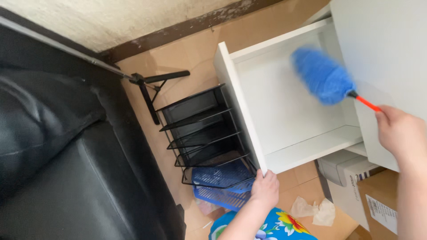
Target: The person organizes stationery items on a shelf, including crayons and pencils, and handles a black cylindrical object. They then use a blue duster to clean the inside of a white drawer and place the duster on a desk.
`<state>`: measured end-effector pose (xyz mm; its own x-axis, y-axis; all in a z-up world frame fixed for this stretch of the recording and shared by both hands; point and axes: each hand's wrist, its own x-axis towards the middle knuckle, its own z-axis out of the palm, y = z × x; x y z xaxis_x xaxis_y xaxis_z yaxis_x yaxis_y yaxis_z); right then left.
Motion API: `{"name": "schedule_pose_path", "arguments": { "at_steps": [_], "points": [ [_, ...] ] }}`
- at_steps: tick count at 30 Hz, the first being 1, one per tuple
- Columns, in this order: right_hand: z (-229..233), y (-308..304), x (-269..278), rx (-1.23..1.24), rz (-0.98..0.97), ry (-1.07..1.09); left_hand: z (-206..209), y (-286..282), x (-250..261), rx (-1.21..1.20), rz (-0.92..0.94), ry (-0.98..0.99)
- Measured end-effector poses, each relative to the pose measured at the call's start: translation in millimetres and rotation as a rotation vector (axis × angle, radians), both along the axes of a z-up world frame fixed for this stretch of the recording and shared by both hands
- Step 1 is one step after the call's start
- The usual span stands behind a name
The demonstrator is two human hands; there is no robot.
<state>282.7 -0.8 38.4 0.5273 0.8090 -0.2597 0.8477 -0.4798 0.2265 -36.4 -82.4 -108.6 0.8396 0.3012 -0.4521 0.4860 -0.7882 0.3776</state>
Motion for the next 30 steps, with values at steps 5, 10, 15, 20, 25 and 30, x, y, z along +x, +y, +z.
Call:
{"name": "schedule_pose_path", "arguments": {
  "at_steps": [5,10,15,20,25,30],
  "points": [
    [-91.9,85.5,-3.3,0.011,-0.066,0.112,2.1,-1.6,2.3,-0.047,0.003,0.027],
    [-100.3,74.8,-84.0,-0.26,0.196,0.328,9.6,0.1,-6.1,0.092,0.071,-0.172],
    [81.1,14.4,-98.7,-0.947,0.147,0.362,24.2,-1.4,-5.3,0.003,0.054,-0.113],
    [159.6,-57.4,-76.3,-1.01,-0.198,0.421,125.4,30.8,9.7,-0.432,0.296,-0.489],
    [77.2,-99.6,-85.9,-0.719,-0.014,1.092,152.8,-32.4,30.6,-0.895,0.248,-0.406],
    [-41.5,-50.3,-85.0,-0.185,-0.674,1.102,111.0,-85.7,6.3,-0.936,0.563,-0.414]
  ]
}}
